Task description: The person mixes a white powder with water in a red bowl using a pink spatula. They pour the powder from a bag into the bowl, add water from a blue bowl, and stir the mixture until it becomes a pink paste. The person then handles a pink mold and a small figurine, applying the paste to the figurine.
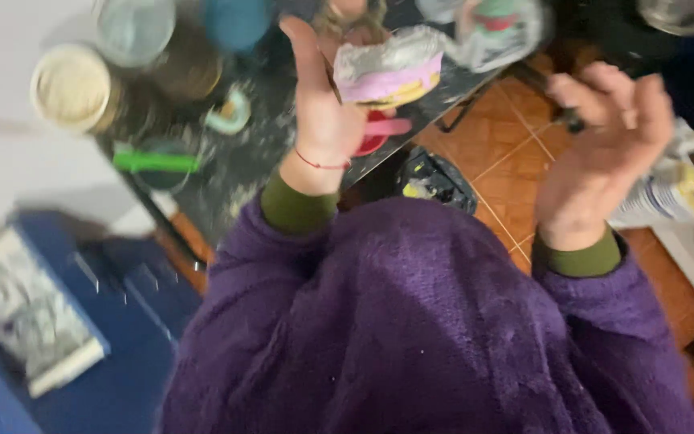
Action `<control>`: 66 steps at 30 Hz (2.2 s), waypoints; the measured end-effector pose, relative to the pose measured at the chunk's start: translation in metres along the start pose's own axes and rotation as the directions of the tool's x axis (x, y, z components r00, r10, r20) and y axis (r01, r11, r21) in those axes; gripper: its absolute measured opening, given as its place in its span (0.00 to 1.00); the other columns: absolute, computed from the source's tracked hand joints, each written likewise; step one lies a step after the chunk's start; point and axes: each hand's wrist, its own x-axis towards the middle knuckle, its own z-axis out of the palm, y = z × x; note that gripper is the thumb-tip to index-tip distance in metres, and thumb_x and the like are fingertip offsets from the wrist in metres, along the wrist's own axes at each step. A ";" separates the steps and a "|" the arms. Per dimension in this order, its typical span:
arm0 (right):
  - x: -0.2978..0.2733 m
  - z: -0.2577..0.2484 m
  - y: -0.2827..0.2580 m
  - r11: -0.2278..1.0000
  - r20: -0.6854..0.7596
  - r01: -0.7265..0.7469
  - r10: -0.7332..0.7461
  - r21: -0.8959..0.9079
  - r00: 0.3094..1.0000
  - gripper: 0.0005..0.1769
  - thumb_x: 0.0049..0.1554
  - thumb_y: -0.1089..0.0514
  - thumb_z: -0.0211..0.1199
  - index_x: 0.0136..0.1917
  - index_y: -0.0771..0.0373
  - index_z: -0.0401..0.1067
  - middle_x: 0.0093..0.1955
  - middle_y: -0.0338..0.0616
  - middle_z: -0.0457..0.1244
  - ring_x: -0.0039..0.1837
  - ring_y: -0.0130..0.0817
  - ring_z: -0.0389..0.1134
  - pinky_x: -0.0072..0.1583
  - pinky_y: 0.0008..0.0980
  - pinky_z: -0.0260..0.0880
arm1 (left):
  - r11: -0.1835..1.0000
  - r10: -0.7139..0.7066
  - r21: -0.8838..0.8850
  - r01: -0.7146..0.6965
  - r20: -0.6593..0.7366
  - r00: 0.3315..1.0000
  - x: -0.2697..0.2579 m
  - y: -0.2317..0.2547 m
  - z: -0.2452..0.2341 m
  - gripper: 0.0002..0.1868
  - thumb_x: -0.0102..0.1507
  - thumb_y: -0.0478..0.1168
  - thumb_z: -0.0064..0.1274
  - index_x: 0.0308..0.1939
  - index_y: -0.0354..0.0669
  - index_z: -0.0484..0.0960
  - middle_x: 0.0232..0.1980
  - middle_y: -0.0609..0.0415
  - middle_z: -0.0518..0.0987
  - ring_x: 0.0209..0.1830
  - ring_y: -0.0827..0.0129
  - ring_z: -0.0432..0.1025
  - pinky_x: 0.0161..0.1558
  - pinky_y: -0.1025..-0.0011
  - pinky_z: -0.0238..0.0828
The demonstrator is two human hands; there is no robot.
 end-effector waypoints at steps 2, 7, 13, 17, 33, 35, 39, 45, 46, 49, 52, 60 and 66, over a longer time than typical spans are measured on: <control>-0.004 -0.008 0.022 0.999 0.065 -0.047 0.045 0.026 0.997 0.37 0.72 0.30 0.46 0.82 0.52 0.49 0.70 0.46 0.63 0.69 0.36 0.67 0.77 0.39 0.59 | 0.978 0.135 0.167 -0.122 -0.071 0.988 -0.018 0.036 -0.013 0.38 0.70 0.74 0.34 0.49 0.40 0.73 0.47 0.47 0.80 0.46 0.65 0.76 0.50 0.70 0.76; -0.022 -0.005 0.078 0.959 0.257 -0.230 0.183 0.164 0.949 0.31 0.78 0.37 0.49 0.84 0.54 0.51 0.69 0.46 0.64 0.72 0.34 0.64 0.78 0.36 0.60 | 0.711 0.426 0.641 -0.289 -0.067 0.902 -0.076 0.096 -0.063 0.31 0.72 0.67 0.41 0.62 0.46 0.67 0.51 0.52 0.78 0.43 0.71 0.73 0.47 0.75 0.74; -0.030 0.026 0.116 0.707 0.536 -0.693 0.535 0.138 0.653 0.28 0.73 0.63 0.56 0.81 0.58 0.50 0.70 0.49 0.65 0.62 0.37 0.70 0.64 0.34 0.70 | 0.633 0.473 0.750 -0.193 -0.177 0.863 -0.150 0.064 -0.146 0.36 0.67 0.38 0.70 0.65 0.46 0.57 0.58 0.53 0.69 0.61 0.68 0.70 0.58 0.67 0.81; -0.033 0.066 0.131 0.771 0.742 -0.636 0.418 0.014 0.524 0.39 0.64 0.70 0.55 0.83 0.59 0.44 0.72 0.52 0.62 0.58 0.38 0.70 0.60 0.37 0.73 | 0.552 0.460 0.833 0.027 -0.332 0.824 -0.165 0.025 -0.167 0.42 0.59 0.30 0.77 0.59 0.44 0.56 0.59 0.52 0.67 0.59 0.69 0.69 0.61 0.67 0.80; -0.034 0.113 0.138 0.746 0.880 0.618 -0.091 -0.250 0.466 0.32 0.52 0.67 0.61 0.71 0.62 0.71 0.42 0.43 0.68 0.38 0.38 0.69 0.42 0.38 0.70 | 0.194 0.567 0.929 0.316 -0.369 0.736 -0.161 -0.021 -0.216 0.43 0.49 0.40 0.83 0.50 0.42 0.60 0.56 0.47 0.77 0.50 0.61 0.75 0.52 0.65 0.78; -0.034 0.111 0.141 0.738 0.874 0.624 -0.097 -0.257 0.476 0.30 0.54 0.68 0.61 0.70 0.61 0.72 0.40 0.42 0.67 0.38 0.38 0.69 0.42 0.38 0.69 | 0.159 0.555 0.921 0.355 -0.380 0.740 -0.165 -0.016 -0.216 0.44 0.49 0.41 0.83 0.52 0.42 0.60 0.55 0.47 0.77 0.50 0.58 0.76 0.53 0.64 0.77; -0.037 0.108 0.148 0.735 0.833 0.608 -0.109 -0.301 0.543 0.20 0.60 0.67 0.64 0.66 0.59 0.74 0.35 0.42 0.64 0.36 0.40 0.67 0.41 0.40 0.68 | 0.077 0.499 0.877 0.474 -0.445 0.743 -0.168 -0.006 -0.208 0.46 0.48 0.42 0.82 0.58 0.43 0.63 0.52 0.46 0.78 0.52 0.52 0.76 0.53 0.60 0.75; -0.042 0.105 0.151 0.821 0.742 0.491 -0.132 -0.290 0.658 0.22 0.59 0.68 0.70 0.64 0.59 0.69 0.48 0.45 0.67 0.47 0.42 0.70 0.48 0.39 0.72 | -0.211 0.506 0.877 0.433 -0.281 0.816 -0.166 0.034 -0.140 0.48 0.44 0.44 0.82 0.60 0.41 0.66 0.65 0.36 0.70 0.66 0.41 0.64 0.64 0.58 0.66; -0.041 0.102 0.153 0.818 0.738 0.489 -0.124 -0.302 0.663 0.22 0.59 0.68 0.70 0.64 0.59 0.69 0.48 0.45 0.67 0.47 0.42 0.70 0.48 0.39 0.72 | -0.211 0.497 0.881 0.424 -0.277 0.822 -0.161 0.033 -0.131 0.48 0.44 0.44 0.82 0.60 0.41 0.66 0.65 0.36 0.70 0.66 0.41 0.64 0.64 0.58 0.66; -0.042 0.091 0.160 0.961 0.666 0.029 0.169 -0.276 0.727 0.34 0.53 0.72 0.74 0.70 0.67 0.64 0.55 0.51 0.66 0.41 0.33 0.68 0.43 0.32 0.71 | -0.384 0.457 0.890 0.245 -0.047 0.888 -0.143 0.029 -0.103 0.50 0.45 0.46 0.83 0.62 0.43 0.67 0.74 0.34 0.64 0.76 0.38 0.55 0.73 0.54 0.58; -0.040 0.079 0.167 0.912 0.642 -0.381 0.385 -0.154 0.663 0.40 0.55 0.75 0.71 0.76 0.64 0.57 0.64 0.47 0.62 0.44 0.26 0.65 0.46 0.25 0.69 | -0.343 0.333 0.932 0.117 0.005 0.943 -0.109 0.008 -0.075 0.52 0.46 0.49 0.83 0.67 0.47 0.67 0.77 0.41 0.64 0.80 0.42 0.53 0.77 0.50 0.52; -0.048 0.084 0.196 0.742 0.855 -0.667 0.309 0.057 0.417 0.32 0.59 0.77 0.56 0.74 0.63 0.56 0.70 0.48 0.58 0.50 0.26 0.67 0.47 0.25 0.73 | -0.457 0.044 0.883 -0.107 0.143 0.989 -0.040 -0.077 -0.066 0.68 0.40 0.56 0.76 0.77 0.45 0.53 0.73 0.36 0.62 0.75 0.40 0.55 0.72 0.36 0.37; -0.044 0.066 0.189 0.675 0.787 -0.737 0.473 -0.034 0.397 0.31 0.55 0.76 0.52 0.69 0.62 0.55 0.74 0.45 0.63 0.40 0.22 0.62 0.42 0.24 0.68 | -0.482 0.116 0.870 -0.102 0.179 0.977 -0.041 -0.090 -0.089 0.60 0.51 0.51 0.70 0.79 0.44 0.50 0.71 0.44 0.67 0.73 0.47 0.60 0.76 0.38 0.34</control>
